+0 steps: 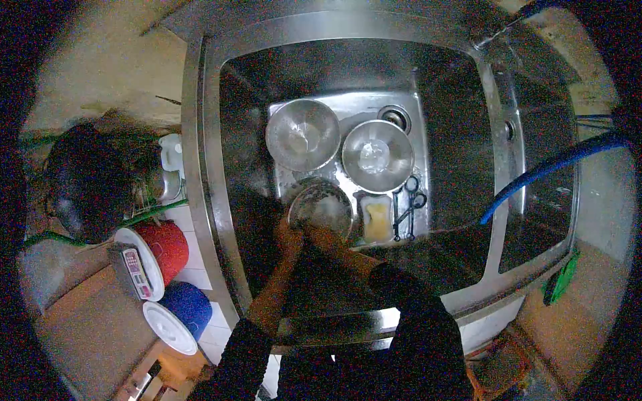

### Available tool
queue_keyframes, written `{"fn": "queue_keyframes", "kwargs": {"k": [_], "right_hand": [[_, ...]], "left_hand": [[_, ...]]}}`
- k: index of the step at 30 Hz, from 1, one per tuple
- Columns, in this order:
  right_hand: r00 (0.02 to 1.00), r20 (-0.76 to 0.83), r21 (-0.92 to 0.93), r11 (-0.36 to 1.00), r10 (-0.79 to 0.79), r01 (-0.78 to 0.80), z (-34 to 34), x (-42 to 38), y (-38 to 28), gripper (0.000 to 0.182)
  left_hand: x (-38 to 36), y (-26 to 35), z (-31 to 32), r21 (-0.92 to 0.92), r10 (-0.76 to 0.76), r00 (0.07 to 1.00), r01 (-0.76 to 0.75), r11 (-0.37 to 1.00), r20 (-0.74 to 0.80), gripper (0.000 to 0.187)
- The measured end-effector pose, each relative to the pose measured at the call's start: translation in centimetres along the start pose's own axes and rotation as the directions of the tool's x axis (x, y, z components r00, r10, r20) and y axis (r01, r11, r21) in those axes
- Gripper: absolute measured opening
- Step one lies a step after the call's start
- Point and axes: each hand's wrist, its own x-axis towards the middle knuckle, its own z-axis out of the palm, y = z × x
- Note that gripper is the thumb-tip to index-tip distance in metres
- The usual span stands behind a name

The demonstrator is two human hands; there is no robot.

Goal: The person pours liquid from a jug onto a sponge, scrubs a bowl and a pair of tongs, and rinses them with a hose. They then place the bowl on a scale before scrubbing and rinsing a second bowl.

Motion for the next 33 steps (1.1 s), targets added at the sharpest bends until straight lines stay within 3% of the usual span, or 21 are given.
{"fn": "queue_keyframes", "kwargs": {"k": [1,2,5,6,8,10,12,14,17,19,22,26,30,33], "right_hand": [[0.997,0.057,0.110,0.992,0.047,-0.053,-1.3,0.0,-0.6,0.044],[0.990,0.110,0.212,0.971,0.085,-0.107,-2.9,0.5,-1.0,0.043],[0.966,0.204,0.390,0.892,0.158,-0.228,-4.9,1.5,-0.6,0.040],[0.979,0.143,0.389,0.902,0.142,-0.188,-4.2,1.5,-0.4,0.040],[0.995,0.026,0.381,0.919,0.099,-0.102,-1.7,1.5,-0.1,0.040],[0.994,-0.099,0.360,0.933,0.048,-0.009,-0.2,1.8,0.0,0.040],[0.984,-0.178,0.331,0.943,0.023,0.038,0.0,2.2,0.0,0.039],[0.992,-0.107,0.345,0.938,0.072,-0.031,-0.5,1.9,-0.5,0.038],[0.996,0.027,0.326,0.941,0.088,-0.092,-3.5,1.6,-0.9,0.037],[0.995,0.033,0.304,0.947,0.094,-0.100,-3.6,2.3,0.0,0.036],[0.981,-0.162,0.308,0.950,0.106,-0.052,-2.4,1.7,-0.3,0.034],[0.975,0.196,0.299,0.941,0.100,-0.156,-3.2,1.8,-0.7,0.035],[0.982,0.175,0.341,0.932,0.065,-0.122,4.0,3.9,0.6,0.035],[0.991,0.070,0.337,0.932,0.114,-0.131,-0.7,1.0,-0.4,0.033]], "left_hand": [[-0.5,0.9,-0.4,0.103,0.117,0.993,-0.113,0.988,-0.035,0.064],[-0.5,0.0,0.1,0.105,0.112,0.993,-0.108,0.989,-0.034,0.064],[0.6,-1.6,1.7,-0.017,0.177,0.972,-0.181,0.983,-0.157,0.066],[0.6,-0.2,1.0,-0.021,-0.088,0.995,0.088,0.996,-0.038,0.065],[0.1,0.3,0.7,0.014,-0.356,0.931,0.356,0.934,0.077,0.065],[0.1,-0.2,0.8,-0.031,0.036,0.999,-0.036,0.999,-0.024,0.066],[0.4,-0.2,1.2,-0.057,0.123,0.990,-0.127,0.990,-0.065,0.065],[0.7,-0.3,1.3,-0.078,0.204,0.974,-0.212,0.974,-0.100,0.065],[0.1,1.2,0.5,0.012,0.074,0.996,-0.074,0.997,-0.040,0.067],[-0.1,3.8,-0.2,0.012,-0.037,0.998,0.037,0.999,-0.059,0.068],[0.7,5.4,-0.6,0.103,-0.009,0.998,0.016,0.995,-0.065,0.069],[0.7,3.4,-0.6,-0.090,0.132,0.991,-0.132,0.987,-0.010,0.069],[0.4,1.5,0.6,-0.050,0.101,0.995,-0.102,0.993,-0.020,0.076],[-0.1,2.0,0.4,-0.003,0.088,0.996,-0.088,0.996,0.001,0.078]]}}
